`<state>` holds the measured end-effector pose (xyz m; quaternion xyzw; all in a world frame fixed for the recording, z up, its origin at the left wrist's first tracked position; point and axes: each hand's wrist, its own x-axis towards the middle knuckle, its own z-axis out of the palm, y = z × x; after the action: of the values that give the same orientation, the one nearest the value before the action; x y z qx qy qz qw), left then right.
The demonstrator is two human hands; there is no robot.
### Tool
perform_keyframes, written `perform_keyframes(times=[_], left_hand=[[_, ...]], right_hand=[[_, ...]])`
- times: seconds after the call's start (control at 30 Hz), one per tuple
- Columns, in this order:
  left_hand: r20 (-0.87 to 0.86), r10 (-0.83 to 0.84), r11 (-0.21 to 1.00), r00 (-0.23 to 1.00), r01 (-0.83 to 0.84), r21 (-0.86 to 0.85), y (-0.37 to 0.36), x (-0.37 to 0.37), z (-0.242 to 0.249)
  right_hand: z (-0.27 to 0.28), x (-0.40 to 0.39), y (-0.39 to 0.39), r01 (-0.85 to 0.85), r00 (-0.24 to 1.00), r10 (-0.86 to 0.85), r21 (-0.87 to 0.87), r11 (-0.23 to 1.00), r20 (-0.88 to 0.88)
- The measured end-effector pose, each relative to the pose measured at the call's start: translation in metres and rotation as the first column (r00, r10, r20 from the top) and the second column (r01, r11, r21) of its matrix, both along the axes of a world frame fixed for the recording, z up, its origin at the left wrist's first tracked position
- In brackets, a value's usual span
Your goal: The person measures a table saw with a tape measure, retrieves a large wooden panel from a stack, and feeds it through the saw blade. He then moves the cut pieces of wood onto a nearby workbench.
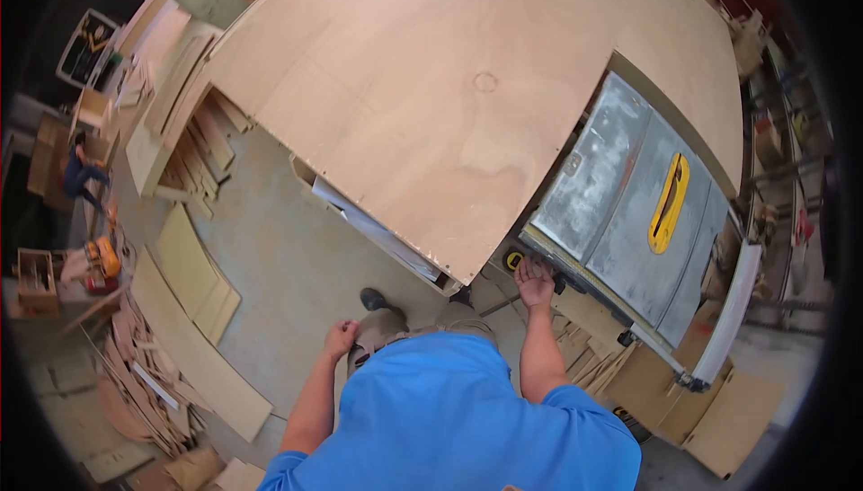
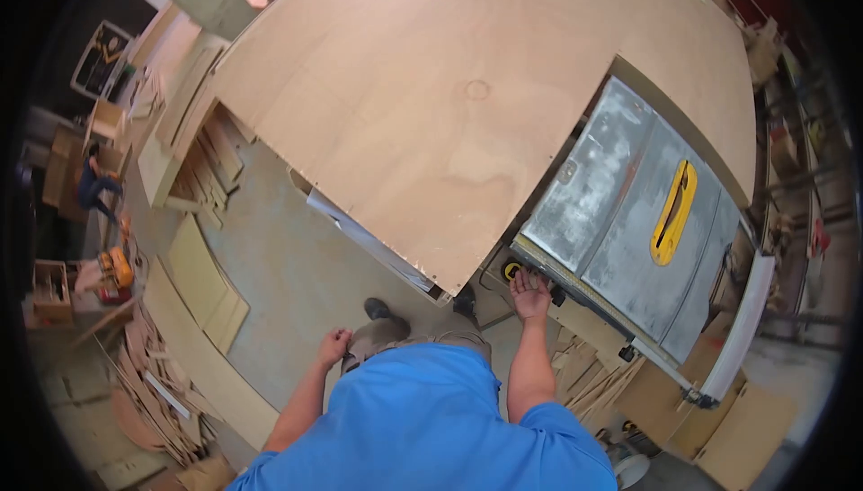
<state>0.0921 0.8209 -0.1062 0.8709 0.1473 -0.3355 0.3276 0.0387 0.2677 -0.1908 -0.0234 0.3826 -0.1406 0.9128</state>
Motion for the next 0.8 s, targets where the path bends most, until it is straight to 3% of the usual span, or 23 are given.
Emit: perform_keyframes(times=[0.07,0.1,0.13,0.17,0.2,0.23,0.3,0.37,0.43,0.5,0.6,0.63,0.67,0.77,0.8], left_hand=[[-0.005,-0.059,0.998,0.998,0.059,0.018,-0.005,0.008,0.009],[0.003,-0.09,0.996,0.996,0.09,0.024,-0.003,0.01,0.01],[0.02,-0.08,0.997,0.997,0.08,0.001,0.005,0.008,0.002],[0.039,-0.069,0.997,0.997,0.07,-0.021,0.014,0.01,-0.007],[0.06,-0.056,0.998,0.997,0.058,-0.04,0.028,0.011,-0.014],[0.078,-0.003,0.999,0.997,0.007,-0.051,0.043,0.012,-0.017],[0.12,0.099,0.993,0.988,-0.091,-0.069,0.074,0.019,-0.02],[0.207,0.249,0.966,0.946,-0.229,-0.119,0.115,0.029,-0.019],[0.324,0.351,0.936,0.878,-0.322,-0.141,0.167,0.026,-0.032],[0.197,0.487,0.871,0.851,-0.457,-0.179,0.223,0.017,-0.046],[0.1,0.57,0.818,0.816,-0.55,-0.168,0.293,0.0,-0.053],[0.09,0.578,0.813,0.811,-0.562,-0.155,0.315,-0.002,-0.052],[0.104,0.591,0.803,0.8,-0.572,-0.164,0.336,-0.001,-0.055],[0.12,0.627,0.775,0.77,-0.601,-0.194,0.381,0.011,-0.054],[0.121,0.644,0.761,0.756,-0.615,-0.208,0.391,0.021,-0.053]], right_hand=[[-0.005,0.0,-0.003,-0.09,0.968,0.103,0.064,0.994,-0.227],[0.015,0.003,0.004,-0.314,0.872,0.27,-0.042,0.949,-0.408],[0.013,0.005,0.004,-0.652,0.642,0.506,-0.062,0.756,-0.576],[0.013,0.005,0.003,-0.89,0.322,0.611,-0.01,0.456,-0.723],[0.017,0.006,0.005,-0.997,0.019,0.602,-0.06,-0.049,-0.798],[0.018,0.007,0.013,-0.84,-0.237,0.436,-0.043,-0.541,-0.868],[0.014,0.009,0.041,-0.824,-0.35,0.408,0.07,-0.562,-0.843],[0.039,0.021,0.105,-0.923,-0.361,0.446,0.247,-0.295,-0.819],[0.049,0.039,0.166,-0.888,-0.423,0.446,0.262,-0.377,-0.789],[0.057,0.058,0.226,-0.812,-0.511,0.411,0.266,-0.52,-0.755],[0.072,0.107,0.319,-0.859,-0.362,0.435,0.114,-0.498,-0.824],[0.1,0.139,0.354,-0.783,-0.339,0.423,0.002,-0.623,-0.84],[0.073,0.158,0.364,-0.763,-0.234,0.426,-0.107,-0.637,-0.874],[0.072,0.236,0.413,-0.653,-0.192,0.401,-0.188,-0.733,-0.896],[0.086,0.261,0.432,-0.678,-0.167,0.424,-0.208,-0.705,-0.89]])
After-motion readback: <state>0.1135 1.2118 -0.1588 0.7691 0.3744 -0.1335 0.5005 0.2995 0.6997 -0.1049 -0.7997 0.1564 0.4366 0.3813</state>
